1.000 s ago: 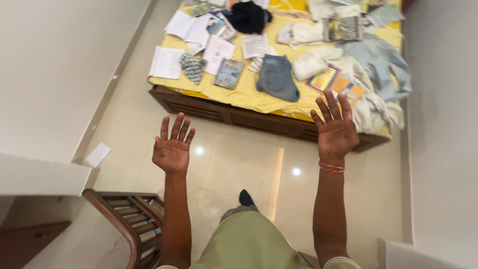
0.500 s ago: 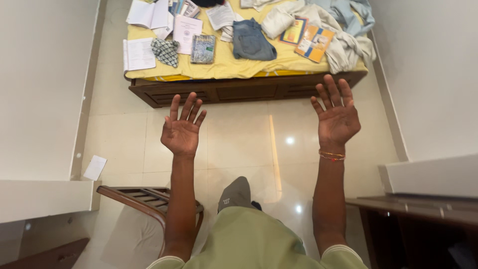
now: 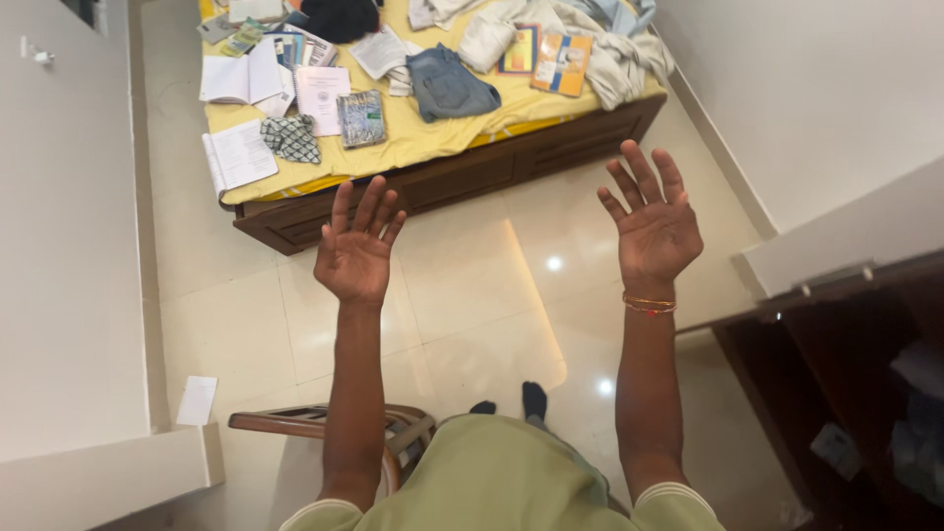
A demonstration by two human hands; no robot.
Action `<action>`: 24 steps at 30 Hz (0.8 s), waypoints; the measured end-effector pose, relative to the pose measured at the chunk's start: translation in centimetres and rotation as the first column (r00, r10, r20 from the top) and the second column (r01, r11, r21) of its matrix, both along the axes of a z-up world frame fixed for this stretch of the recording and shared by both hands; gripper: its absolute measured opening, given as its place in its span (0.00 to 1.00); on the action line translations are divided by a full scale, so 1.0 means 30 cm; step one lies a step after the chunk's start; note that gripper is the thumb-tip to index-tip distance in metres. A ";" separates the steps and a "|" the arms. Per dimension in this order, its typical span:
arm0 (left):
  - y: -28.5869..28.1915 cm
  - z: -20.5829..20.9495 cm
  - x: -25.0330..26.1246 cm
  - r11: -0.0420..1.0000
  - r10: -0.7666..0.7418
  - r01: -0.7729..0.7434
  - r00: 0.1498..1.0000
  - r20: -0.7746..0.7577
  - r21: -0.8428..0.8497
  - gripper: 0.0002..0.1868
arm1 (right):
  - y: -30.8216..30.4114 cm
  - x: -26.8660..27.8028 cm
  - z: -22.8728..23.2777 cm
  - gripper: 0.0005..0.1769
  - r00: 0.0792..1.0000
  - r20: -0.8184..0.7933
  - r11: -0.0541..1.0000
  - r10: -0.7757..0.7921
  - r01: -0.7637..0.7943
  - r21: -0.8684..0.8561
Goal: The person retrieves books and folded clothes from a wooden wardrobe and places them onto a bed already covered with similar items. The person repeatedly walks between the wardrobe and the bed, handling items one at a time or in small groups.
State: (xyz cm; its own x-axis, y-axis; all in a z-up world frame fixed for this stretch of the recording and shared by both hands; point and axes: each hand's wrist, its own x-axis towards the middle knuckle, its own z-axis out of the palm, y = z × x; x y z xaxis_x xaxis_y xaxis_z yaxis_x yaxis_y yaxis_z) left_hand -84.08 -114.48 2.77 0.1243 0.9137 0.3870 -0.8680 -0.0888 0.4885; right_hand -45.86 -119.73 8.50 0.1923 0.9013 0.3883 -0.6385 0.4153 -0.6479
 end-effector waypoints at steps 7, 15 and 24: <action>0.019 -0.002 0.059 0.979 -0.206 0.206 0.979 0.003 0.004 0.35 | -0.245 0.007 0.012 0.36 0.980 0.013 0.980 -0.198 0.198 -0.016; -0.005 -0.031 0.241 0.908 -0.418 0.418 0.908 -0.011 -0.014 0.34 | -0.525 0.060 0.018 0.37 0.892 0.026 0.892 -0.451 0.451 0.021; -0.096 -0.043 0.585 0.782 -0.624 0.621 0.781 -0.037 -0.054 0.35 | -0.862 0.191 -0.016 0.37 0.748 0.003 0.747 -0.664 0.664 0.037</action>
